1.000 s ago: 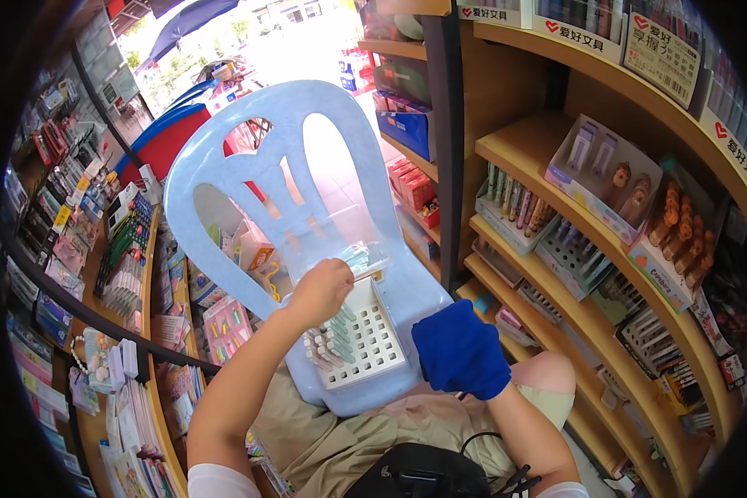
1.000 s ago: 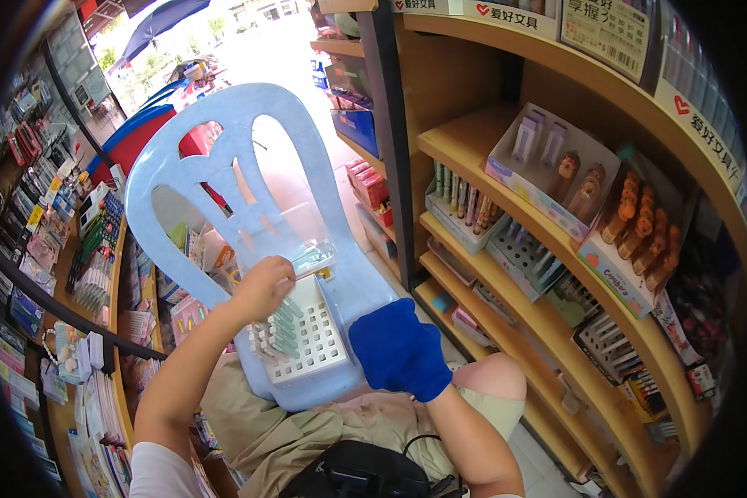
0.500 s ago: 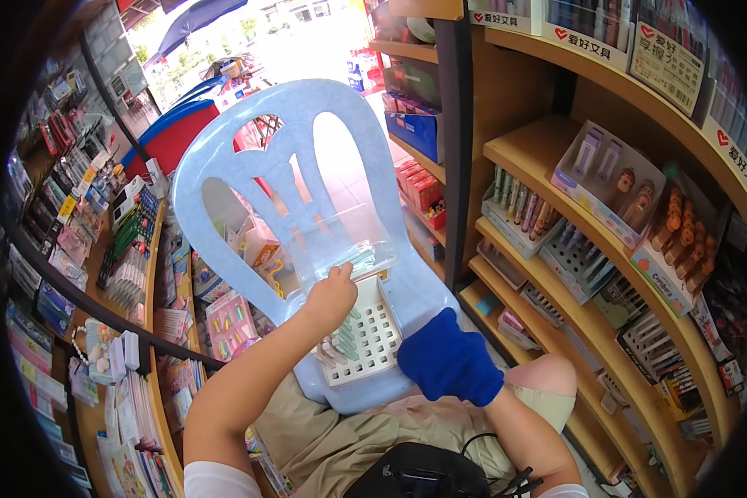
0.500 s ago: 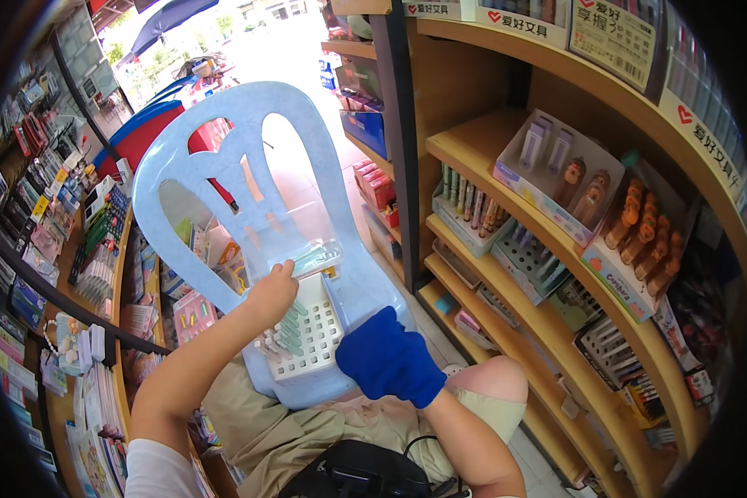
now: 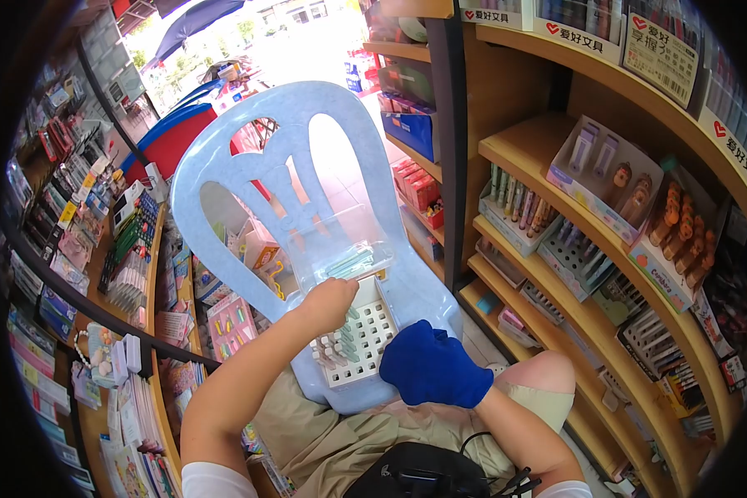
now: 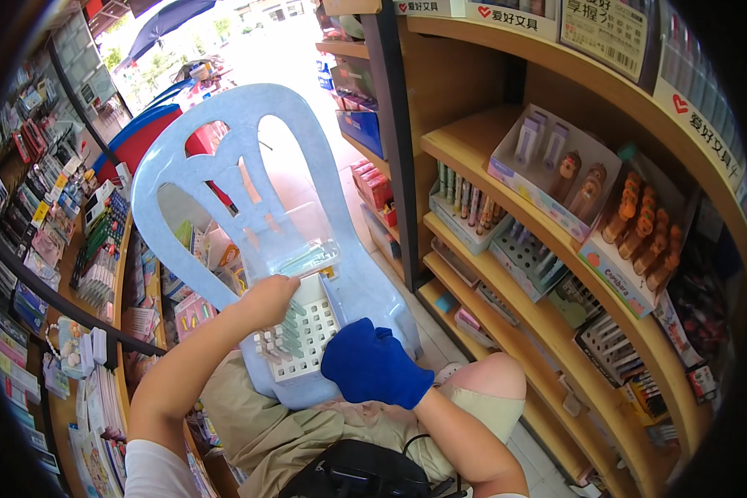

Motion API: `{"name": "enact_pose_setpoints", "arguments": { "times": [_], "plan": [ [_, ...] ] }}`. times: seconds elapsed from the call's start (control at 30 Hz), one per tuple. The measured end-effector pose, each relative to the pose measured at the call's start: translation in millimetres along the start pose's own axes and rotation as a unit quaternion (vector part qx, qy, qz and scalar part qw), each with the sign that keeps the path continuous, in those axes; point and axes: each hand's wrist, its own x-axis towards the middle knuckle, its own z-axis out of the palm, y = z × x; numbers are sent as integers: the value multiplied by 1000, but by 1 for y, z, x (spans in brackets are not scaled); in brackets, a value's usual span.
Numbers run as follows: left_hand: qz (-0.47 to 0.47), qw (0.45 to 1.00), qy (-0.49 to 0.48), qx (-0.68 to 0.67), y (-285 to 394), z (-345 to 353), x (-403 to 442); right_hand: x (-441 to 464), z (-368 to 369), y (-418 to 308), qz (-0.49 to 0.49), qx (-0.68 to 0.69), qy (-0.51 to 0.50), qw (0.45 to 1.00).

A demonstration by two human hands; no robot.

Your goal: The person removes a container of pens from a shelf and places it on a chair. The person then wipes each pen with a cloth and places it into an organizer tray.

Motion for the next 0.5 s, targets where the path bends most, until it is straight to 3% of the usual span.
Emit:
{"name": "enact_pose_setpoints", "arguments": {
  "times": [0.27,0.37,0.5],
  "plan": [
    [48,992,79,84,-10,37,6,0,3,1,-10,31,-10,999],
    [44,994,82,64,-15,34,8,-1,2,-2,3,-20,-28,999],
    [73,995,42,54,-23,23,12,-2,6,1,5,20,-22,1000]
  ]
}}
